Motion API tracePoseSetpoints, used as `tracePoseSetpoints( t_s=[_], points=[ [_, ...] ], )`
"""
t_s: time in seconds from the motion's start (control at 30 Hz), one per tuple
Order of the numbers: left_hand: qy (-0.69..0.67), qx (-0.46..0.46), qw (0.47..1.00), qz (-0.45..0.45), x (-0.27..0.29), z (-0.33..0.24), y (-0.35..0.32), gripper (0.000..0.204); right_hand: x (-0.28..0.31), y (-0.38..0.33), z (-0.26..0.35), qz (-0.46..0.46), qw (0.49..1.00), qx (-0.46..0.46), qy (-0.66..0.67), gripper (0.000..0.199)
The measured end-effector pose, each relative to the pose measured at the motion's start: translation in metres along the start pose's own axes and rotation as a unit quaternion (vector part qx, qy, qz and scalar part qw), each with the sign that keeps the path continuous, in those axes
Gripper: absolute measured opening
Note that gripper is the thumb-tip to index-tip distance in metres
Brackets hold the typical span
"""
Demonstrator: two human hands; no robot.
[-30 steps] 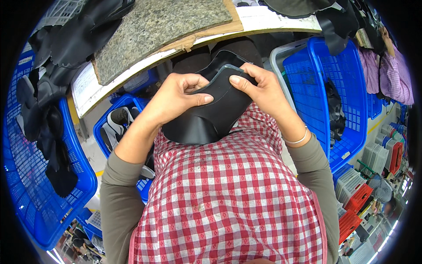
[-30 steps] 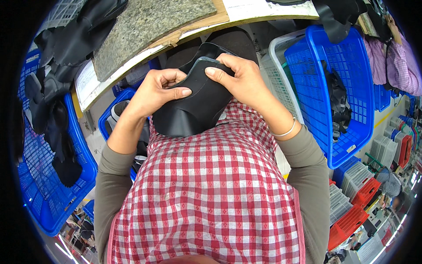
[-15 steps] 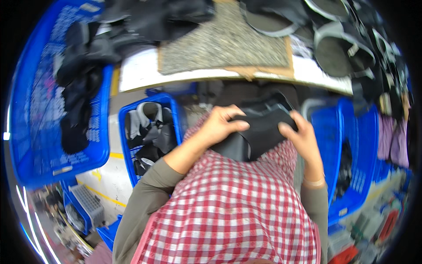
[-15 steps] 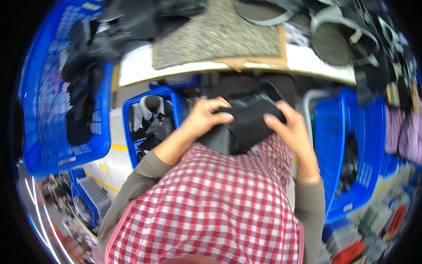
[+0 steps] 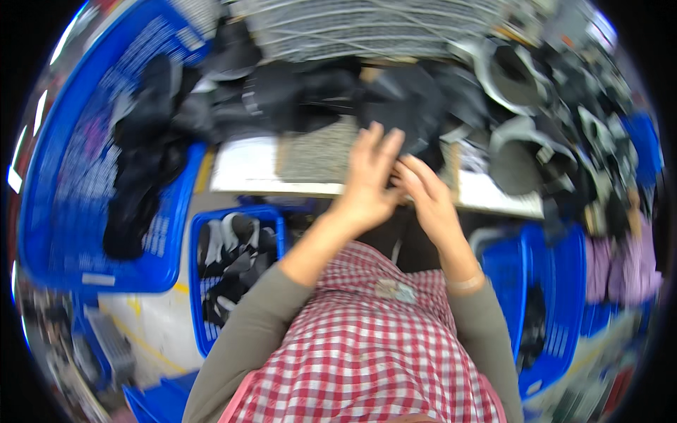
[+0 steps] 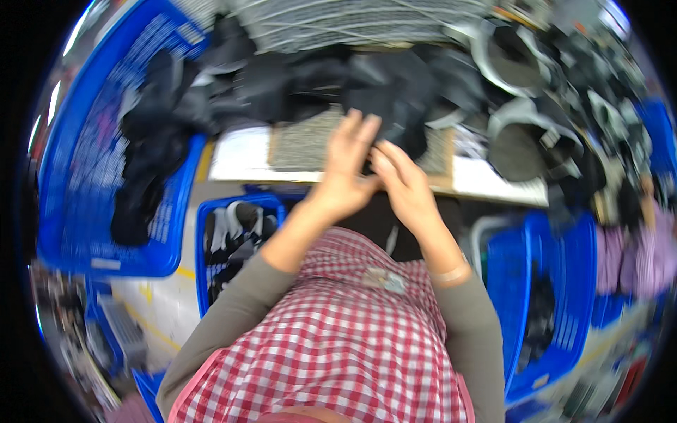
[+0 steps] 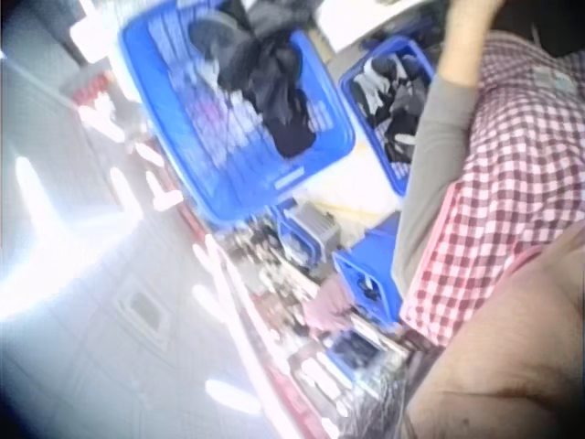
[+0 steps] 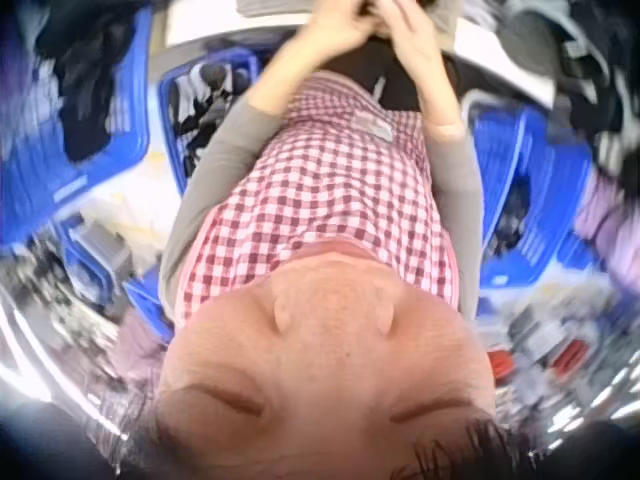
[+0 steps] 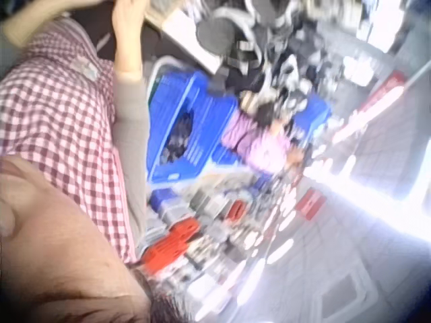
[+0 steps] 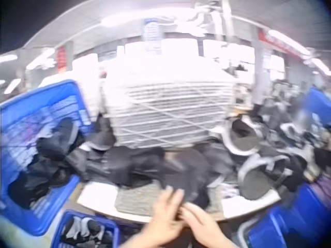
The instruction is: The person repeatedly picks up black shoe parts from a table, aligns edges, and presses them together by hand. The person handles multiple similar parts one at a time, turning them over and smoothing edges before placing them back on the table.
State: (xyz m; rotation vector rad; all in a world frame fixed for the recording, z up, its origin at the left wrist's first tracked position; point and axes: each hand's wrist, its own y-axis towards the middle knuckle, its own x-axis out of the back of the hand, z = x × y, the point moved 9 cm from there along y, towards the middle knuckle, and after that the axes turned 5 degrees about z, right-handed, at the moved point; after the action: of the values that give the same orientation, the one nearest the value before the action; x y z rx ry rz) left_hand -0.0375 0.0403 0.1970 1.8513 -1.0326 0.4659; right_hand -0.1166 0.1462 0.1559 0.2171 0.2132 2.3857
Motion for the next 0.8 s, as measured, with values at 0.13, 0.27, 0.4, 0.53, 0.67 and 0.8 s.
tracePoseSetpoints(
  t_s=[0.13, 0.27, 0.4, 0.53, 0.67, 0.8],
  points=[
    [-0.078, 0.128, 0.989, 0.015, -0.010, 0.054, -0.024, 0.102, -0.027, -0.029, 0.050, 0.031, 0.965, 0.139, -0.222, 0.029],
    [-0.045, 0.156, 0.987, -0.007, 0.027, 0.095, 0.008, 0.090, -0.022, -0.044, 0.072, 0.007, 0.927, 0.191, -0.323, 0.016],
    [0.008, 0.189, 0.981, 0.030, 0.037, 0.131, 0.060, 0.081, -0.020, -0.040, 0.031, 0.028, 0.960, 0.132, -0.246, 0.009],
    [-0.011, 0.157, 0.988, 0.010, 0.037, 0.159, 0.099, 0.086, -0.033, -0.035, 0.005, 0.082, 0.976, 0.091, -0.178, 0.006],
    [-0.118, 0.155, 0.981, -0.005, 0.028, 0.162, 0.112, 0.060, -0.042, -0.032, -0.005, 0.102, 0.982, 0.038, -0.151, 0.008],
    [-0.268, 0.180, 0.943, -0.080, 0.064, 0.143, 0.092, 0.031, -0.045, -0.035, -0.022, 0.124, 0.987, -0.013, -0.097, 0.008]
  ],
)
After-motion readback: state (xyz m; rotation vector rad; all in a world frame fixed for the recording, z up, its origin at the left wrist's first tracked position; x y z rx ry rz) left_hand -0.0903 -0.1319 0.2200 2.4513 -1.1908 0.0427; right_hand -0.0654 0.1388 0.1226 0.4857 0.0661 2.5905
